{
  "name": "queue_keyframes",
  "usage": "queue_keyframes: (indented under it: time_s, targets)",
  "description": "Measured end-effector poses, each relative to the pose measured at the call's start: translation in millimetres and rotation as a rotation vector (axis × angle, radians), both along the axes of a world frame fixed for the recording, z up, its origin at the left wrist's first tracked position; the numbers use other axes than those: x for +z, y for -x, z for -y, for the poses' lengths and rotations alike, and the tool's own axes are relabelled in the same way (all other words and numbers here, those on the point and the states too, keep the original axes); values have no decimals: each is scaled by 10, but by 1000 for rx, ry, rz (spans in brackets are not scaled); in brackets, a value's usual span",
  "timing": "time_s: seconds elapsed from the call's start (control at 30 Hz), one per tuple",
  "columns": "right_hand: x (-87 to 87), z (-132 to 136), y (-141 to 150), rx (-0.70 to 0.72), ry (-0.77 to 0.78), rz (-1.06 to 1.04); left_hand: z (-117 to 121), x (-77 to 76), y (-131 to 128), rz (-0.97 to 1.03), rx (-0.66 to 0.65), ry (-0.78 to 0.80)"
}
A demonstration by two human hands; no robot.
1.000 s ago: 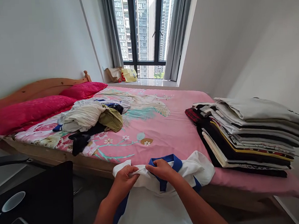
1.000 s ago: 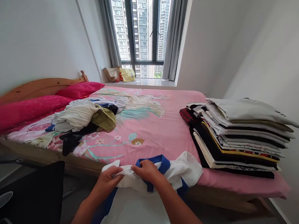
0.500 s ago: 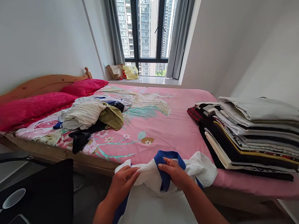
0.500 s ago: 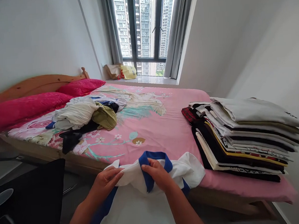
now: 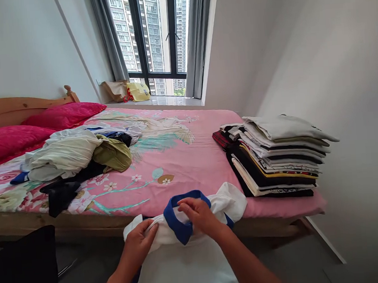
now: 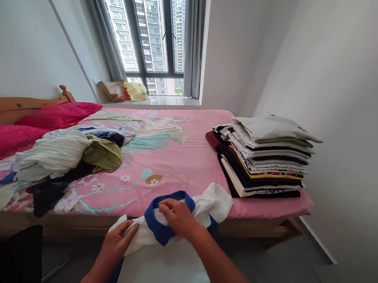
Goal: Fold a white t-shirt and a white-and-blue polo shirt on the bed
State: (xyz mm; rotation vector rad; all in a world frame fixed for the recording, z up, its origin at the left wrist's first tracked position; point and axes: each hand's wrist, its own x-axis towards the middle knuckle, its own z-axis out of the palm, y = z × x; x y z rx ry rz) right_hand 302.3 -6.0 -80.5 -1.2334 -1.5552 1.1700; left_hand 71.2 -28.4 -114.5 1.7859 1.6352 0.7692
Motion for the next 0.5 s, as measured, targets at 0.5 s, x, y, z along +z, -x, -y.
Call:
queue_keyframes:
  time_s: [0.5]
  targets:
    - [-554, -61, -1303, -256, -170, 1001, -16, -622, 205, 301, 107, 230]
